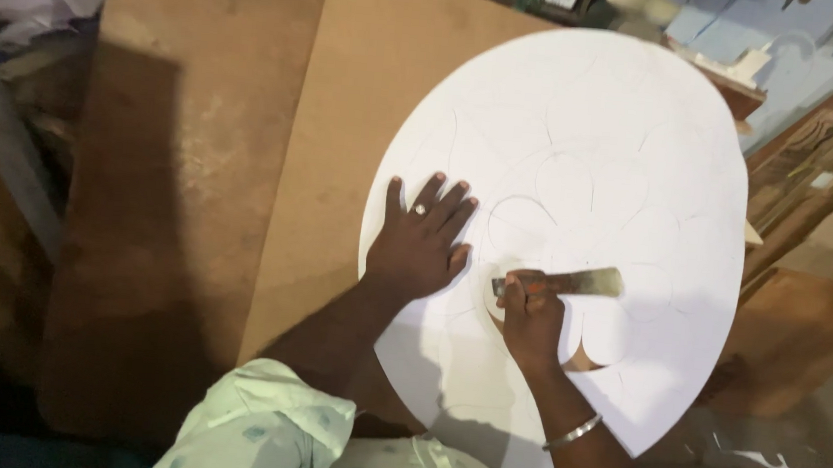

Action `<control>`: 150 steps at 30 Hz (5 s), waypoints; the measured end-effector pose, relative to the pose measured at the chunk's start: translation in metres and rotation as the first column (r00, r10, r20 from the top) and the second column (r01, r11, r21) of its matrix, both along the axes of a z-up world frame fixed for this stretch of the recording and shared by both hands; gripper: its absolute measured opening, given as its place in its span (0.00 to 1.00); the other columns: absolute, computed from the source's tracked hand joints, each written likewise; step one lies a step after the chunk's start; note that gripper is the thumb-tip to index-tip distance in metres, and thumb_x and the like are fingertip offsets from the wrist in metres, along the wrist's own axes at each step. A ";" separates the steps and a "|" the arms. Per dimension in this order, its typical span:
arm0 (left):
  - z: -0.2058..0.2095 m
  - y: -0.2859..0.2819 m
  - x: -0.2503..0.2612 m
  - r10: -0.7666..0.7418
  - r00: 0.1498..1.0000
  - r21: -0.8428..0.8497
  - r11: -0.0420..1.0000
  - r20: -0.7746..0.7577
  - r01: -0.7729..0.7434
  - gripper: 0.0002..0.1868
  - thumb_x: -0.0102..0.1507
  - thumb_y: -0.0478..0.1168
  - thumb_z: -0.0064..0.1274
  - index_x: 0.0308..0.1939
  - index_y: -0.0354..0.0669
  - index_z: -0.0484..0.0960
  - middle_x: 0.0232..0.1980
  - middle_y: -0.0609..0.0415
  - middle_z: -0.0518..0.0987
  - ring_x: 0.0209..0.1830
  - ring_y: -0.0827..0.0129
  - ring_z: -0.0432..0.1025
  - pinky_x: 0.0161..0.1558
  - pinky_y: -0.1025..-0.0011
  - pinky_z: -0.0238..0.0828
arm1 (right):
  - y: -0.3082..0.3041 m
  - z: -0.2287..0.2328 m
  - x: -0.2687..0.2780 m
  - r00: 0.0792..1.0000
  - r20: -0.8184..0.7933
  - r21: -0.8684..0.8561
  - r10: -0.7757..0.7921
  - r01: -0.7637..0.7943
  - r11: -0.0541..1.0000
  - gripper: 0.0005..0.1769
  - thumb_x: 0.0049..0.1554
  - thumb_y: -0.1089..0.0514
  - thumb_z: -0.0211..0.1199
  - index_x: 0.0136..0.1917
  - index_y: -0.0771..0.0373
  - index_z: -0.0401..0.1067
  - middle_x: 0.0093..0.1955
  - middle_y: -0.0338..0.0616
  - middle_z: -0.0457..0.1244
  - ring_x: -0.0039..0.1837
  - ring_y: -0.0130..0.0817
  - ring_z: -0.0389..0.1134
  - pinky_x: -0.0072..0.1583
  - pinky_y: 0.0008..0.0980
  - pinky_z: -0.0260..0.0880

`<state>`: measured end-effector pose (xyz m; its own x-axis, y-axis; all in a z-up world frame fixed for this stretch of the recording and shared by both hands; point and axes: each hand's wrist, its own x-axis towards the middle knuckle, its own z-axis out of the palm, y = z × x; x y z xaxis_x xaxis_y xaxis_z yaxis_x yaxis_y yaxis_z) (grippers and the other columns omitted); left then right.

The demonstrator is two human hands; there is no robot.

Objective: Using a chisel to carve a flower design into a piece of wood.

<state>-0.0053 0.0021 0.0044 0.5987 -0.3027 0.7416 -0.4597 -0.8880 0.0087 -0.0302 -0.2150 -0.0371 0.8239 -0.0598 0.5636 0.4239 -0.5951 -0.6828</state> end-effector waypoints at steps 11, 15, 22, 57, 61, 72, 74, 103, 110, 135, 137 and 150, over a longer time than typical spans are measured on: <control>0.001 0.000 0.000 0.016 1.000 0.037 0.999 -0.025 -0.015 0.33 0.66 0.55 0.46 0.73 0.48 0.70 0.78 0.52 0.64 0.79 0.53 0.54 0.70 0.26 0.42 | 0.001 -0.001 0.001 1.000 -0.016 -0.017 0.004 -0.004 1.000 0.11 0.64 0.58 0.57 0.47 0.69 0.74 0.32 0.45 0.69 0.36 0.31 0.74 0.39 0.31 0.71; 0.000 -0.001 -0.001 0.015 0.999 0.027 1.000 -0.028 -0.014 0.33 0.66 0.55 0.47 0.72 0.48 0.70 0.78 0.53 0.64 0.79 0.54 0.54 0.71 0.26 0.42 | 0.004 0.004 -0.002 1.000 -0.023 0.005 0.021 -0.021 1.000 0.12 0.64 0.58 0.56 0.47 0.69 0.74 0.32 0.45 0.69 0.36 0.31 0.74 0.38 0.30 0.71; 0.001 -0.001 0.000 0.003 0.999 -0.001 1.000 -0.040 -0.003 0.33 0.65 0.54 0.48 0.72 0.48 0.71 0.77 0.53 0.65 0.79 0.54 0.54 0.71 0.26 0.42 | -0.001 0.001 0.004 0.997 -0.066 -0.105 0.037 -0.044 0.993 0.13 0.64 0.57 0.56 0.45 0.68 0.76 0.30 0.45 0.69 0.32 0.31 0.72 0.37 0.32 0.70; 0.014 -0.025 0.016 -0.176 0.948 -0.082 0.975 0.264 0.204 0.09 0.60 0.38 0.55 0.43 0.43 0.82 0.44 0.53 0.77 0.51 0.56 0.73 0.68 0.39 0.58 | -0.036 -0.043 0.017 0.933 -0.056 0.467 0.356 -0.291 0.835 0.14 0.63 0.59 0.58 0.55 0.73 0.73 0.41 0.45 0.69 0.43 0.28 0.70 0.51 0.31 0.73; 0.011 -0.026 0.021 -0.204 0.957 -0.002 0.978 0.208 0.209 0.06 0.60 0.36 0.53 0.40 0.41 0.81 0.43 0.51 0.77 0.49 0.55 0.74 0.69 0.41 0.60 | -0.034 -0.042 0.015 0.930 -0.046 0.491 0.364 -0.296 0.819 0.13 0.63 0.60 0.59 0.56 0.72 0.74 0.41 0.45 0.69 0.44 0.29 0.69 0.51 0.31 0.73; 0.012 -0.029 0.024 -0.182 0.940 0.078 0.983 0.289 0.166 0.05 0.60 0.37 0.53 0.39 0.43 0.81 0.41 0.51 0.76 0.47 0.56 0.75 0.67 0.41 0.62 | -0.039 -0.049 0.019 0.922 -0.008 0.509 0.388 -0.330 0.795 0.12 0.63 0.60 0.60 0.55 0.71 0.74 0.42 0.45 0.69 0.43 0.29 0.69 0.50 0.32 0.73; 0.014 -0.028 0.023 -0.183 0.930 0.072 0.983 0.318 0.169 0.05 0.60 0.36 0.53 0.39 0.43 0.81 0.41 0.51 0.76 0.47 0.56 0.75 0.67 0.41 0.63 | -0.039 -0.049 0.019 0.927 -0.024 0.498 0.374 -0.313 0.809 0.12 0.63 0.60 0.60 0.54 0.71 0.75 0.42 0.45 0.69 0.43 0.30 0.70 0.50 0.32 0.73; -0.017 0.042 -0.078 -0.446 0.737 -0.054 0.870 -0.507 0.490 0.06 0.55 0.38 0.53 0.31 0.38 0.80 0.36 0.44 0.77 0.38 0.49 0.72 0.50 0.53 0.66 | -0.046 -0.052 0.018 0.921 -0.032 0.510 0.388 -0.319 0.799 0.12 0.63 0.60 0.60 0.55 0.72 0.74 0.42 0.46 0.68 0.44 0.31 0.70 0.51 0.34 0.73; 0.020 0.067 -0.128 -0.449 0.615 -0.045 0.829 -0.648 0.558 0.12 0.58 0.43 0.57 0.26 0.38 0.80 0.33 0.47 0.78 0.40 0.51 0.73 0.54 0.56 0.66 | -0.042 -0.050 0.019 0.928 -0.024 0.482 0.373 -0.316 0.817 0.12 0.63 0.60 0.59 0.55 0.71 0.73 0.43 0.46 0.69 0.44 0.31 0.70 0.52 0.34 0.73; -0.048 0.046 -0.112 -0.212 0.898 0.073 0.963 -0.386 0.259 0.40 0.58 0.60 0.57 0.72 0.51 0.68 0.78 0.49 0.59 0.78 0.52 0.48 0.69 0.29 0.34 | -0.087 -0.072 -0.016 0.984 0.162 0.246 0.074 -0.113 0.963 0.20 0.71 0.51 0.54 0.63 0.72 0.66 0.47 0.45 0.69 0.54 0.31 0.70 0.67 0.34 0.67; -0.055 0.045 -0.110 -0.212 0.906 0.069 0.965 -0.366 0.253 0.40 0.58 0.61 0.56 0.72 0.51 0.68 0.78 0.49 0.59 0.78 0.52 0.48 0.69 0.29 0.35 | -0.094 -0.075 -0.020 0.992 0.126 0.255 0.007 -0.039 0.966 0.22 0.70 0.49 0.53 0.63 0.71 0.67 0.47 0.45 0.69 0.54 0.30 0.71 0.63 0.33 0.69; -0.065 0.044 -0.107 -0.222 0.951 0.067 0.968 -0.214 0.241 0.39 0.59 0.63 0.56 0.70 0.51 0.71 0.77 0.49 0.62 0.78 0.52 0.52 0.67 0.26 0.41 | -0.104 -0.100 -0.016 0.981 0.164 0.343 0.105 -0.156 0.926 0.22 0.70 0.49 0.55 0.67 0.70 0.65 0.50 0.47 0.69 0.55 0.31 0.69 0.61 0.32 0.68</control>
<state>-0.1127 0.0464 -0.0609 0.6392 -0.5118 0.5740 -0.6499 -0.7585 0.0475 -0.0461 -0.3190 -0.1373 0.7519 -0.1734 0.6361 0.5882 -0.2593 -0.7660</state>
